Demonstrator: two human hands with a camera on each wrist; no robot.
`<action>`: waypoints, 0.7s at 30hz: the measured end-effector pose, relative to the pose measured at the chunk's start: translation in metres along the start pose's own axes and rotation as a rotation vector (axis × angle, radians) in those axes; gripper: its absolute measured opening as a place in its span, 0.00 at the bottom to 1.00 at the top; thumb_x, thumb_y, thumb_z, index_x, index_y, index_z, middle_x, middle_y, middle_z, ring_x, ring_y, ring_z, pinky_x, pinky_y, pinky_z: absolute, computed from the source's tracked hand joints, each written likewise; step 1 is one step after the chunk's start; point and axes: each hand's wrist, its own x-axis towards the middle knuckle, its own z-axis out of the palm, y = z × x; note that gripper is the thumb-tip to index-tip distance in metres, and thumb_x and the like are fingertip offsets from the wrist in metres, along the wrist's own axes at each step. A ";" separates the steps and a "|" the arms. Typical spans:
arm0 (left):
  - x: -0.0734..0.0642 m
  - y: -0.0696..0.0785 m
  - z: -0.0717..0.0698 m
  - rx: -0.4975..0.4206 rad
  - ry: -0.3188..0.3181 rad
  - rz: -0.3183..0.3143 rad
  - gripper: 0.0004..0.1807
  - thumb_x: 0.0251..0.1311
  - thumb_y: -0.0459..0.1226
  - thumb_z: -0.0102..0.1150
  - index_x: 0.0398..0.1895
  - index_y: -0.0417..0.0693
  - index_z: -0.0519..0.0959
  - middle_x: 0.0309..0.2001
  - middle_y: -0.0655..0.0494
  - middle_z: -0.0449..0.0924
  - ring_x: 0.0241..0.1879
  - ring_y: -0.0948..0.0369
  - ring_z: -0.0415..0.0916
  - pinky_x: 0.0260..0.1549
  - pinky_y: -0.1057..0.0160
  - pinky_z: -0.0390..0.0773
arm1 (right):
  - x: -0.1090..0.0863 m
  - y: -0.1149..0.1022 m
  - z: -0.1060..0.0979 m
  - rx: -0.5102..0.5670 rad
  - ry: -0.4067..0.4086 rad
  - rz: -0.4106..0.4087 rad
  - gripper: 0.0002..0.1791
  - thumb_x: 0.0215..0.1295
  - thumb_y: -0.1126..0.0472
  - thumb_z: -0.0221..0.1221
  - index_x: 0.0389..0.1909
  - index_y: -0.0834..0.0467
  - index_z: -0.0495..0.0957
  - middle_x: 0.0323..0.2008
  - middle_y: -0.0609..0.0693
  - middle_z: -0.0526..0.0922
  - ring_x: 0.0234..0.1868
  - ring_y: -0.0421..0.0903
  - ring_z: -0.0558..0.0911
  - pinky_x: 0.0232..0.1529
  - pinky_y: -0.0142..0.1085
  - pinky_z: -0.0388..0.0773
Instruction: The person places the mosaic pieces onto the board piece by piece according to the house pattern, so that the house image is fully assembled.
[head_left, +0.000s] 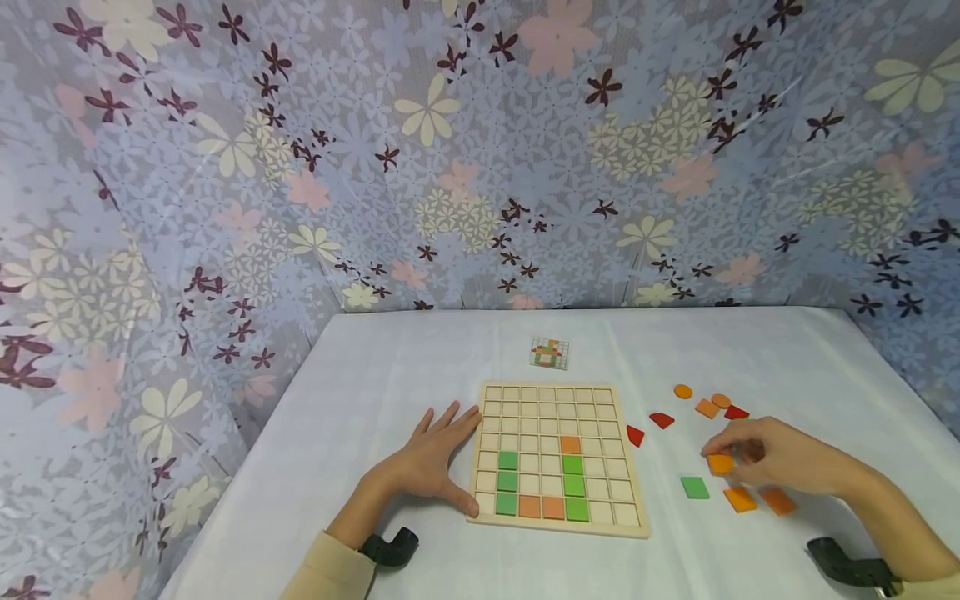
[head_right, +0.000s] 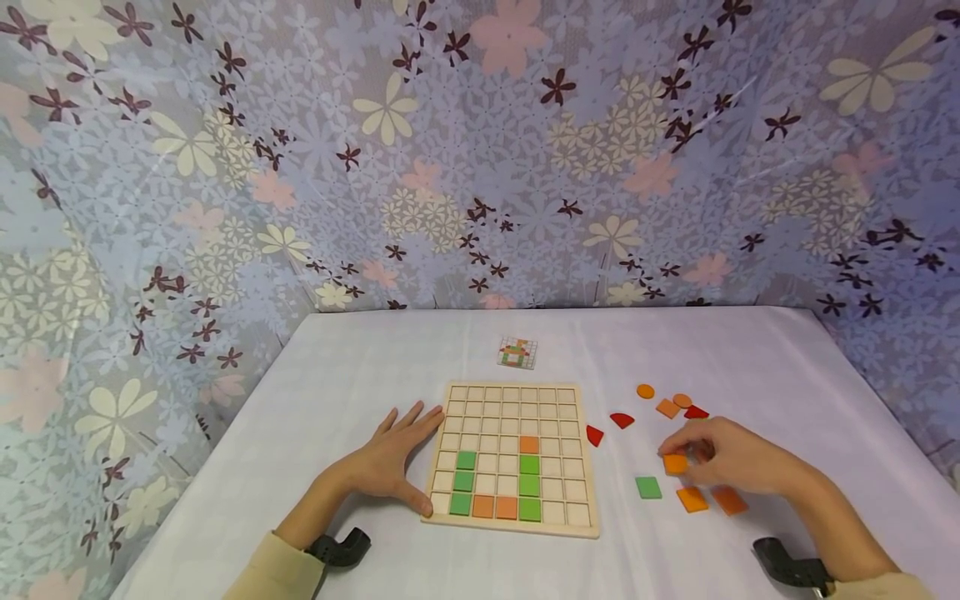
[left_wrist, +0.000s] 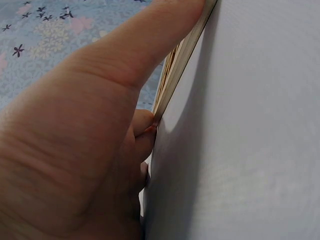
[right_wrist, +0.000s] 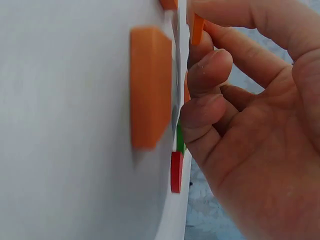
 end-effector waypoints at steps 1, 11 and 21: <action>0.000 0.000 0.000 0.001 -0.003 -0.003 0.75 0.24 0.77 0.63 0.77 0.54 0.45 0.76 0.59 0.41 0.74 0.53 0.31 0.68 0.43 0.30 | 0.001 -0.001 0.000 0.003 0.003 -0.015 0.17 0.55 0.56 0.68 0.47 0.53 0.83 0.36 0.49 0.78 0.26 0.44 0.71 0.23 0.34 0.67; -0.001 0.000 0.000 -0.004 -0.011 -0.013 0.75 0.23 0.77 0.63 0.77 0.54 0.45 0.76 0.60 0.41 0.74 0.54 0.30 0.68 0.44 0.29 | 0.014 -0.010 0.006 0.037 0.009 -0.103 0.16 0.59 0.58 0.66 0.49 0.50 0.83 0.30 0.50 0.74 0.26 0.44 0.71 0.23 0.34 0.67; 0.000 -0.002 0.003 0.016 -0.013 -0.032 0.75 0.23 0.79 0.60 0.78 0.57 0.44 0.76 0.64 0.39 0.74 0.56 0.29 0.68 0.46 0.28 | 0.026 -0.022 0.012 0.027 0.039 -0.176 0.16 0.59 0.56 0.67 0.49 0.48 0.84 0.32 0.48 0.75 0.29 0.44 0.71 0.25 0.34 0.68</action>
